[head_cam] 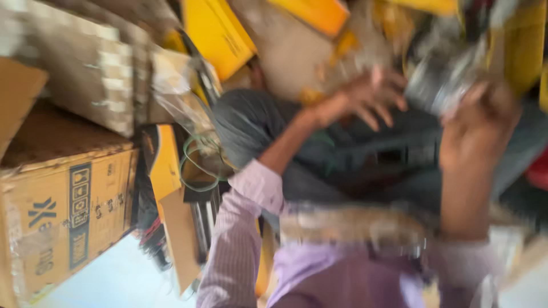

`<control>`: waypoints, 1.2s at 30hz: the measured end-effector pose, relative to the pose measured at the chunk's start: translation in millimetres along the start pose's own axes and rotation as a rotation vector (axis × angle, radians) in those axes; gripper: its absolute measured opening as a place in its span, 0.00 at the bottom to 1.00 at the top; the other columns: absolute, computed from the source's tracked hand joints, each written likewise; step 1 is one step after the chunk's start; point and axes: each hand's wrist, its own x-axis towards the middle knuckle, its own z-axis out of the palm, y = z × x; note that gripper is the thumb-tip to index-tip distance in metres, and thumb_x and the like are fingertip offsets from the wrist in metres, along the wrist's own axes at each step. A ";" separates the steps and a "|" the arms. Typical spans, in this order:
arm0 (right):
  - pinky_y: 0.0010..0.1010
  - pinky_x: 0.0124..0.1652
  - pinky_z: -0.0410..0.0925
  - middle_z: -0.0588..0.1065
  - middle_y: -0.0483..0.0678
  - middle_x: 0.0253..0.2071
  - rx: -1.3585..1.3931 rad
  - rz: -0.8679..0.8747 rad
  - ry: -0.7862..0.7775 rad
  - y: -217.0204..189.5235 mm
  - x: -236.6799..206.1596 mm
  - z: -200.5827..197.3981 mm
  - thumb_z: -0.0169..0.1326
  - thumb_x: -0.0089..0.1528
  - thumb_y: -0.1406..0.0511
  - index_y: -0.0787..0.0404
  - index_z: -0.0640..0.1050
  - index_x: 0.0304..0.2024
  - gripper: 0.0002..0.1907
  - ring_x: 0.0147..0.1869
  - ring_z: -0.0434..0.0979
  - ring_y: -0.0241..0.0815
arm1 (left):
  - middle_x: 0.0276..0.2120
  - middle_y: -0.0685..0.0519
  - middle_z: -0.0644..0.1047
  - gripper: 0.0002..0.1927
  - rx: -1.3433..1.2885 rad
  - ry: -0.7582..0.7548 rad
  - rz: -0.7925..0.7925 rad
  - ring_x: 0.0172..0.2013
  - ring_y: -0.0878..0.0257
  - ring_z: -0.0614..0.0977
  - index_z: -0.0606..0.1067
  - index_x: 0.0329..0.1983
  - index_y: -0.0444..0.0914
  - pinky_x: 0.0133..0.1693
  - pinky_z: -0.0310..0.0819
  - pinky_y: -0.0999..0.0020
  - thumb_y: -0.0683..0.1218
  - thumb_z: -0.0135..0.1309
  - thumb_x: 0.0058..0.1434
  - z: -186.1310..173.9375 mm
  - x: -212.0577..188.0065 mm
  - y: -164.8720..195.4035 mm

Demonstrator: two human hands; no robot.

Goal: The person sits on the floor and assembles electrical switch and socket panels. They use pliers to work on a wired socket strip, then unpack new socket modules and a black mounting frame from plastic packaging, fit the modules into the frame, and use a screwdriver to tighten screws on the assembled panel.

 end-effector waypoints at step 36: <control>0.33 0.59 0.67 0.66 0.44 0.64 -0.133 -0.031 -0.120 87.4 -3.6 -117.1 0.59 0.76 0.64 0.56 0.60 0.72 0.28 0.61 0.69 0.39 | 0.51 0.49 0.68 0.18 0.005 0.633 0.300 0.52 0.56 0.77 0.64 0.62 0.37 0.55 0.81 0.54 0.53 0.43 0.78 -33.1 25.3 -84.7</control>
